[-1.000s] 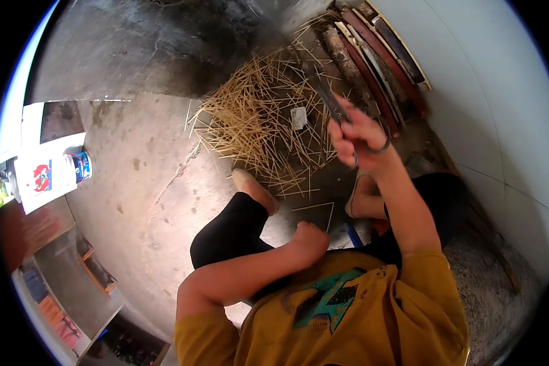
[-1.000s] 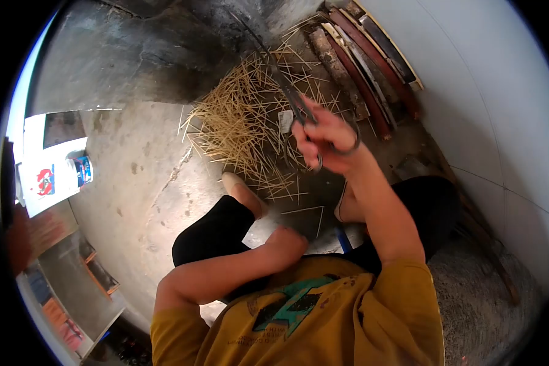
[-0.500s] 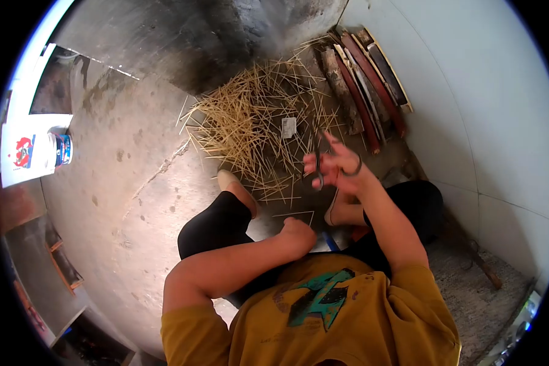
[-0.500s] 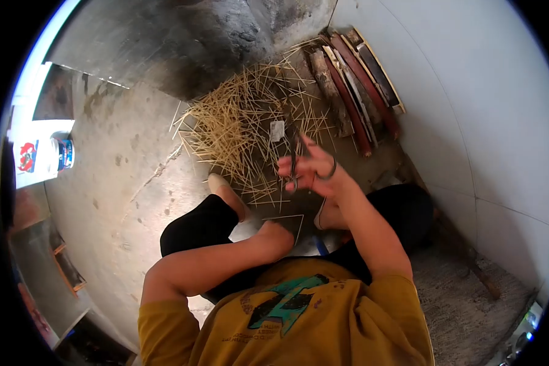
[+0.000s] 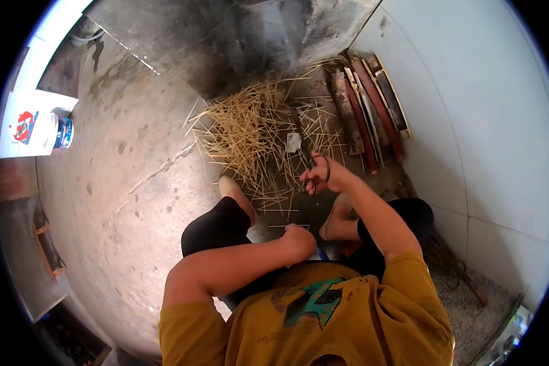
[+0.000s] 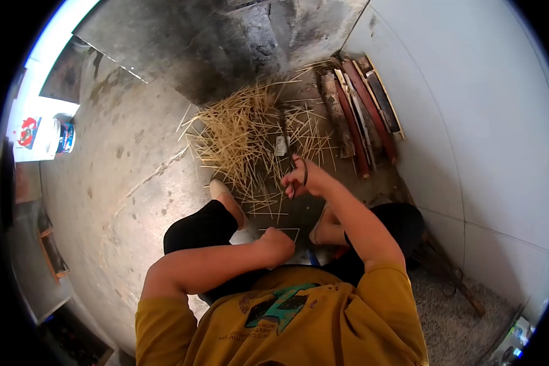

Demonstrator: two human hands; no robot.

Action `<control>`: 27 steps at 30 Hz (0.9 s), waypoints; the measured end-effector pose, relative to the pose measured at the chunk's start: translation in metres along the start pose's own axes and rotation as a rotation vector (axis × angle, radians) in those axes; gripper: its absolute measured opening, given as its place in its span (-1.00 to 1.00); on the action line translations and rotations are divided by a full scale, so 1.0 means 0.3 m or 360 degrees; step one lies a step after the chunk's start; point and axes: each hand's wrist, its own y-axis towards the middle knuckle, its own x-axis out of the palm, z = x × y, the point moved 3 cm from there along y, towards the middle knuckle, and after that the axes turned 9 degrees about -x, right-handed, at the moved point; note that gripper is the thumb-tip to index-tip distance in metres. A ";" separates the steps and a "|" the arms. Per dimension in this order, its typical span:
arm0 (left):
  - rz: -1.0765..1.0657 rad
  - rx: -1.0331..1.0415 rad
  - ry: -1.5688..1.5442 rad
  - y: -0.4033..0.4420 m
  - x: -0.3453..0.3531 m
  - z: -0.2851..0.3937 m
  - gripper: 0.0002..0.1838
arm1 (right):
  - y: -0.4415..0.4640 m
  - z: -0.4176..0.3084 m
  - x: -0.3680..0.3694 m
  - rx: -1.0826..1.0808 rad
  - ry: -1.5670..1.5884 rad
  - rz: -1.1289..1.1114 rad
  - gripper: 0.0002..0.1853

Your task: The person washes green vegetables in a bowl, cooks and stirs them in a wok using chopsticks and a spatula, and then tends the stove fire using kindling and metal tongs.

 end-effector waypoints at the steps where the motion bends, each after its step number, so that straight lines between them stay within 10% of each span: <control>1: 0.0063 -0.0010 -0.0004 -0.001 0.002 -0.001 -0.81 | -0.034 0.019 0.014 -0.0016 0.0110 -0.0153 -0.09; 18: -0.0010 -0.0080 0.0022 0.031 0.052 0.002 -0.77 | -0.416 0.302 -0.003 -0.0432 0.0883 0.0458 -0.56; 27: -0.0002 -0.0040 0.0077 0.039 0.066 -0.004 -0.78 | -0.410 0.159 0.048 -0.0255 0.0748 -0.0093 -0.54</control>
